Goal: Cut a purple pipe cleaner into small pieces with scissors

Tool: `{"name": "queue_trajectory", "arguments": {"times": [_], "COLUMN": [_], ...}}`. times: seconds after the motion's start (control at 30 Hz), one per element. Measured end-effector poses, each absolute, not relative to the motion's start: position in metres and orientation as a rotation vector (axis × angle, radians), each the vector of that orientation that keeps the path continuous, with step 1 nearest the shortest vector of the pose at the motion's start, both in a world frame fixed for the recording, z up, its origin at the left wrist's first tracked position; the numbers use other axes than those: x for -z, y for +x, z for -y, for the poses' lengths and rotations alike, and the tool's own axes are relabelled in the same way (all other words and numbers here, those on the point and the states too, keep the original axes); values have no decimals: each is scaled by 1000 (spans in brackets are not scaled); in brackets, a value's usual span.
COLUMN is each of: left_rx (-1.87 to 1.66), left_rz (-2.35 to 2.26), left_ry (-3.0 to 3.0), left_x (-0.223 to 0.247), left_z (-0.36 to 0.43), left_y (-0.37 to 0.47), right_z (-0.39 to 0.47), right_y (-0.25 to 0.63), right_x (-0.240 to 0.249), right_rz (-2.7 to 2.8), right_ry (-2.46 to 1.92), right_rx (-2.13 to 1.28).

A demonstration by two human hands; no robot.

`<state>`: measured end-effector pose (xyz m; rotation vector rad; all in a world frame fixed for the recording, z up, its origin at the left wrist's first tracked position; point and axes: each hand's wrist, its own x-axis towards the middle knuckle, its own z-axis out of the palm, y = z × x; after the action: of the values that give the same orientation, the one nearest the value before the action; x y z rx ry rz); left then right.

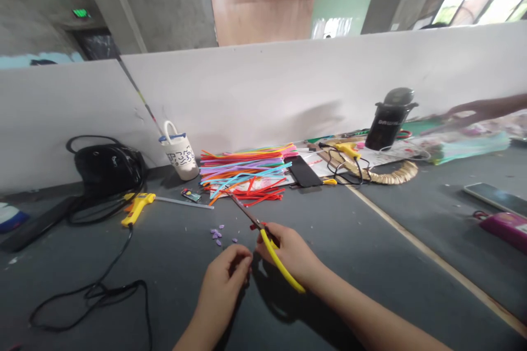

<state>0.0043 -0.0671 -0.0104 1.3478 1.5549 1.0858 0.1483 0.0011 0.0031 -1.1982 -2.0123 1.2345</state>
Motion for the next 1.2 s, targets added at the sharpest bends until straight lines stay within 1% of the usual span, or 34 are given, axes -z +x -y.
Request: {"name": "queue_trajectory", "arguments": {"times": [0.03, 0.1, 0.27, 0.43, 0.53, 0.67, 0.93, 1.03, 1.1, 1.17, 1.2], "left_rx": [-1127, -1145, -1111, -1097, -1084, -1080, -1087, -1148, -1204, -1258, -1285], "left_rz": [-1466, -1326, -1174, -923, -926, -1023, -1144, -1173, -1179, -1180, -1177], "left_ry": [1112, 822, 605, 399, 376, 410, 638, 660, 657, 645, 632], "left_x": [10, 11, 14, 12, 11, 13, 9, 5, 3, 2, 2], "left_z": [67, 67, 69, 71, 72, 74, 71, 68, 67, 67, 66], "left_y": [3, 3, 2, -1, -2, -3, -5, -7, -9, -10, -11], "right_z": [0, 4, 14, 17, 16, 12, 12, 12, 10, 7, 4], "right_y": [147, 144, 141, 145, 146, 143, 141, 144, 148, 153, 155], "right_x": [-4, -4, -4, -7, -6, 0, -4, -15, -23, -29, -31], "right_rz": [1998, 1989, 1927, 2024, 2041, 1972, 1962, 1933, 1971, 2003, 2013], "right_ry": [-1162, -1094, -918, -913, -940, -954, -962, -1105, -1222, -1249, -1241], "right_rx": [-1276, -1354, -1480, -1364, -1323, -1402, -1436, -1280, -1034, -865, -848]}}
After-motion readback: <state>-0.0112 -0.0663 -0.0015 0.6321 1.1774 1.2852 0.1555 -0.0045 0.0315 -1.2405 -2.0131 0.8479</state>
